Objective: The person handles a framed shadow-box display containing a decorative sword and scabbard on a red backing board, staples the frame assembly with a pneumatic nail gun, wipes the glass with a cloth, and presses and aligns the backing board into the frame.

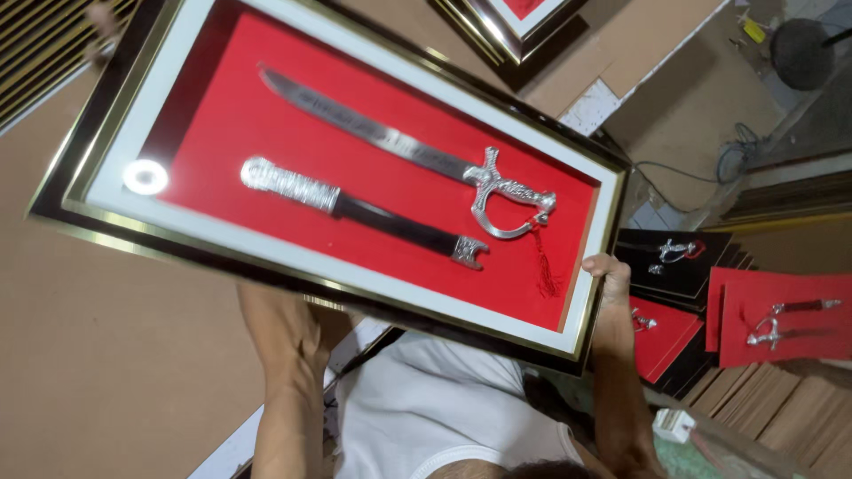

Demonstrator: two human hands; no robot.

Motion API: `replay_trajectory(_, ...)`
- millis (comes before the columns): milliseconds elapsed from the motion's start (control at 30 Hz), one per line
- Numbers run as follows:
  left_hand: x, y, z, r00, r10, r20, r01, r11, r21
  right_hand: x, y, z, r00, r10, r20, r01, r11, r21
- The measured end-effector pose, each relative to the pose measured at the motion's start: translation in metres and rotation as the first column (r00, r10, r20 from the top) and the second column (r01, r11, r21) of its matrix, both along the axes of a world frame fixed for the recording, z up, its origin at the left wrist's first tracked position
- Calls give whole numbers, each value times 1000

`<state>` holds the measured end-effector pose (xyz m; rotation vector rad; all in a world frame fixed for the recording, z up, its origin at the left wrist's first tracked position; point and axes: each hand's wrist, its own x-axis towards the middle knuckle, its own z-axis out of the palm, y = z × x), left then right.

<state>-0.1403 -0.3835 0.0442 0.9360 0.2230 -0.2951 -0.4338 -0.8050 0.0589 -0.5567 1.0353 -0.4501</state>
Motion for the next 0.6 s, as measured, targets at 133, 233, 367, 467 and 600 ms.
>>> replay_trajectory(133,74,-178,46,944,-297,145,321,929,-185,16,-69,-13,985,-169,38,173,970,-169)
replay_trajectory(233,167,-309,63,994,80,-72,-74,994,84,82,-135,-15,968,-227,104,247,933,-263)
replay_trajectory(367,167,-345,49,874,-453,178,449,610,-652,211,-214,-7,895,-101,434,234,936,-264)
replay_trajectory(467,136,-307,46,812,-509,287,582,748,-319,288,-251,2,828,25,560,142,957,-252)
replay_trajectory(600,96,-229,48,901,-381,207,433,814,-386,341,-280,11,794,80,602,94,963,-252)
